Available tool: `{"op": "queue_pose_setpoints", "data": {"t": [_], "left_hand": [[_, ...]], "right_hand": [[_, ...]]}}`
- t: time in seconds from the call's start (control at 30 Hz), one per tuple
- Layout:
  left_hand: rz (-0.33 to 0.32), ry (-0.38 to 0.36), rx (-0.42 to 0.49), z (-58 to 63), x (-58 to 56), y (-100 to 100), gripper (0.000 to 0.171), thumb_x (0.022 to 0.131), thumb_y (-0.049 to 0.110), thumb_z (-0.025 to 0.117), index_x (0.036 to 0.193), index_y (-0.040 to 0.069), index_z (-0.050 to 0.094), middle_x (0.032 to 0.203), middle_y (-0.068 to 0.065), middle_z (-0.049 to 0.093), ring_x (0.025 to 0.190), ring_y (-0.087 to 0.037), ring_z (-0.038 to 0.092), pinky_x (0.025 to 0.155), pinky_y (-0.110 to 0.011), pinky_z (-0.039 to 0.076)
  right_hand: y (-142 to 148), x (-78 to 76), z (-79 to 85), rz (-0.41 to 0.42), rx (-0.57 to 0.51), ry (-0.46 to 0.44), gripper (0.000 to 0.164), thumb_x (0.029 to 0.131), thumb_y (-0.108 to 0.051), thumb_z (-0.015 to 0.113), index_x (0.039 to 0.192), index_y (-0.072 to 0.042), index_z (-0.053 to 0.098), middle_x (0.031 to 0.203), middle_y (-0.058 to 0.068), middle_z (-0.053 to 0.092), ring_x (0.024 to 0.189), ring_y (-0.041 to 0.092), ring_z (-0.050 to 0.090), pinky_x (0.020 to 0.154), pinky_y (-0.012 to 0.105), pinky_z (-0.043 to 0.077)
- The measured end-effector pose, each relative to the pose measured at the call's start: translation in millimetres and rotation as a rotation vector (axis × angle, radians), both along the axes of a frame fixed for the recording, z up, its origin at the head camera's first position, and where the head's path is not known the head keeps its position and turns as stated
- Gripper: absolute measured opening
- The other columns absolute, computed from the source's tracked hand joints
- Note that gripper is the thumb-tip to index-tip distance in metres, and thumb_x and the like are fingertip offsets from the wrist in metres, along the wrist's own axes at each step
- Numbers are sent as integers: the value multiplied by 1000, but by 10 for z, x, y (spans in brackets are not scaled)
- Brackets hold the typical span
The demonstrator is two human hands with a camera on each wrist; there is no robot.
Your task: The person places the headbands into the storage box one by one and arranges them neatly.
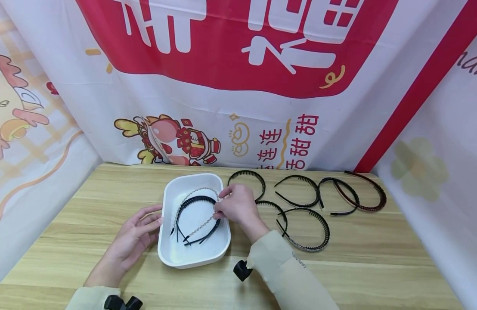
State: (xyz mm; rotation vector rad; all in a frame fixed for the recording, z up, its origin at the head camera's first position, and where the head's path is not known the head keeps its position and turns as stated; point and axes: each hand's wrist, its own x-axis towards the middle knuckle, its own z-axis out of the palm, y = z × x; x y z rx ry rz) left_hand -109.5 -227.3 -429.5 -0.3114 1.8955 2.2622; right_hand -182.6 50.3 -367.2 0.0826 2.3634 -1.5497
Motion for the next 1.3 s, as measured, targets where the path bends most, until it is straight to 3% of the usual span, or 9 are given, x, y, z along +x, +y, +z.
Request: {"op": "queue_pose_setpoints", "data": {"t": [0.2, 0.37, 0.57, 0.7, 0.93, 1.17, 1.3], "left_hand": [[11, -7, 8, 7, 2, 9, 48, 102, 5, 68, 147, 13, 53, 110, 6, 70, 96, -11, 68, 85, -26, 59], [11, -17, 7, 16, 0, 8, 49, 102, 6, 68, 148, 13, 52, 111, 6, 70, 97, -11, 68, 85, -26, 59], [13, -38, -9, 23, -1, 7, 52, 102, 9, 69, 151, 13, 50, 114, 7, 70, 101, -11, 69, 88, -27, 59], [14, -44, -15, 25, -3, 8, 53, 103, 9, 70, 151, 13, 50, 114, 8, 70, 101, -11, 68, 89, -27, 59], [9, -38, -11, 30, -4, 13, 52, 102, 9, 70, 151, 13, 50, 115, 6, 70, 102, -12, 68, 88, -27, 59], [6, -26, 4, 29, 0, 13, 49, 103, 7, 69, 148, 14, 53, 114, 7, 70, 101, -12, 69, 88, -27, 60], [8, -23, 12, 25, 6, 8, 47, 103, 6, 68, 147, 14, 54, 114, 7, 70, 101, -12, 69, 88, -27, 60]], "right_hand": [[-45, 16, -3, 13, 48, 61, 31, 81, 3, 78, 111, 0, 70, 79, 13, 78, 65, 24, 80, 65, 37, 67], [-83, 18, 9, 29, 110, 93, 29, 84, 2, 77, 112, 1, 71, 77, 15, 77, 58, 19, 77, 67, 41, 68], [-135, 3, 17, 62, 173, 117, 26, 86, 4, 77, 112, 6, 72, 81, 16, 75, 60, 24, 78, 63, 39, 67], [-173, -6, 31, 114, 288, 151, 15, 87, 2, 77, 102, 3, 73, 80, 13, 72, 63, 29, 78, 56, 34, 65], [-236, 0, 28, 159, 499, 210, 4, 89, -5, 77, 87, -4, 73, 68, 6, 69, 47, 18, 68, 51, 25, 55], [-246, 7, 13, 141, 490, 219, 4, 89, -7, 78, 92, -4, 75, 78, 7, 70, 48, 16, 69, 63, 26, 61], [-229, 6, 1, 137, 438, 197, 11, 91, -7, 77, 101, -4, 76, 70, 6, 71, 53, 21, 74, 67, 26, 59]]}}
